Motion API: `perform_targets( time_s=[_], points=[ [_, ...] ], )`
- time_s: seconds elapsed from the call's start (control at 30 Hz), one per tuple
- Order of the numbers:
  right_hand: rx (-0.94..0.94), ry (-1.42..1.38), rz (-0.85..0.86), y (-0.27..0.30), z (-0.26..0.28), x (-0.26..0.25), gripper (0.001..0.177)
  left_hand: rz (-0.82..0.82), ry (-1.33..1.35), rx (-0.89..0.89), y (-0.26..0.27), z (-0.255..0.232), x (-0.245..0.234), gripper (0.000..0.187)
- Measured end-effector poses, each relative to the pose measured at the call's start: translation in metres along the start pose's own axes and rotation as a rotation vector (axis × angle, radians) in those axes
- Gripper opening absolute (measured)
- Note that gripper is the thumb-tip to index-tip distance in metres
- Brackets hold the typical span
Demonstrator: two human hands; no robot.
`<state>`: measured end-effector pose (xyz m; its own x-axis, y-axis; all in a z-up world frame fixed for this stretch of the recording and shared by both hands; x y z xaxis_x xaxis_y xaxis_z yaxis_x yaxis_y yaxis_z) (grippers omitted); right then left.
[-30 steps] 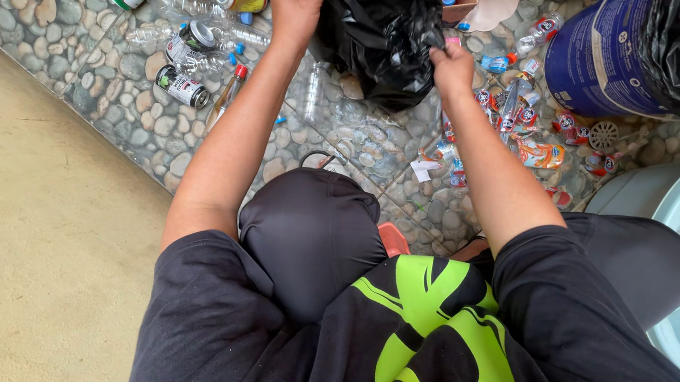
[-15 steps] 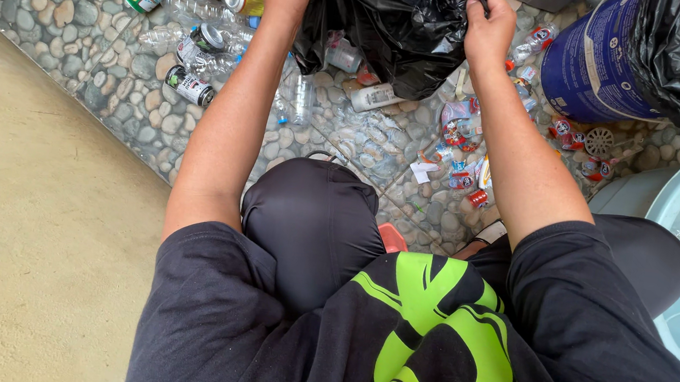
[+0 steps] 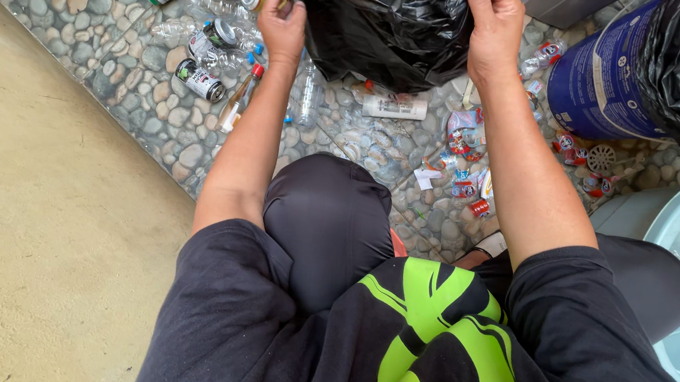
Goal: The person sits on a pebble-patterned floor and sorts recyclables from a black plastic bag. They use scissors to cut open plastic bottles and place the cut pieces into a light blue basin. The person also picks up and organizes various plastic bottles and aluminum cans from the floor and the bag.
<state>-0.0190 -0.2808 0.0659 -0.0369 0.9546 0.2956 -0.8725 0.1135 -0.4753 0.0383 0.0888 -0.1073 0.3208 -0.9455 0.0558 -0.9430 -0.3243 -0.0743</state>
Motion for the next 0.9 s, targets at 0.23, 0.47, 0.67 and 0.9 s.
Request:
perform_targets(
  time_s=[0.23, 0.47, 0.67, 0.9],
  points=[
    [-0.235, 0.087, -0.157, -0.019, -0.001, -0.001, 0.009, -0.062, -0.026, 0.167, -0.022, -0.073, -0.033, 0.065],
    [0.070, -0.362, -0.252, -0.019, 0.005, 0.017, 0.022, 0.235, -0.574, -0.067, 0.023, -0.032, -0.029, 0.145],
    [0.444, -0.425, -0.098, -0.011, 0.022, 0.054, 0.022, 0.458, -1.077, -0.475, 0.079, 0.046, -0.010, 0.164],
    [0.679, -0.717, -0.008, -0.030, 0.006, 0.118, 0.033, 0.293, -1.103, -0.386, 0.101, 0.025, 0.026, 0.107]
  ],
)
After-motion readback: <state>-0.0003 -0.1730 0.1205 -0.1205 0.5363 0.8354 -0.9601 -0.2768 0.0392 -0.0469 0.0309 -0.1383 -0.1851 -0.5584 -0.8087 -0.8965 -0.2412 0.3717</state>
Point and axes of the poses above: each hand's wrist, its own y-axis away from the middle knuckle, its own x-axis out of the palm, z = x × y, the point moved 2 cm from there along -y, towards the middle knuckle, and after that the axes turned 14 degrees about -x, right-handed, at the moved point
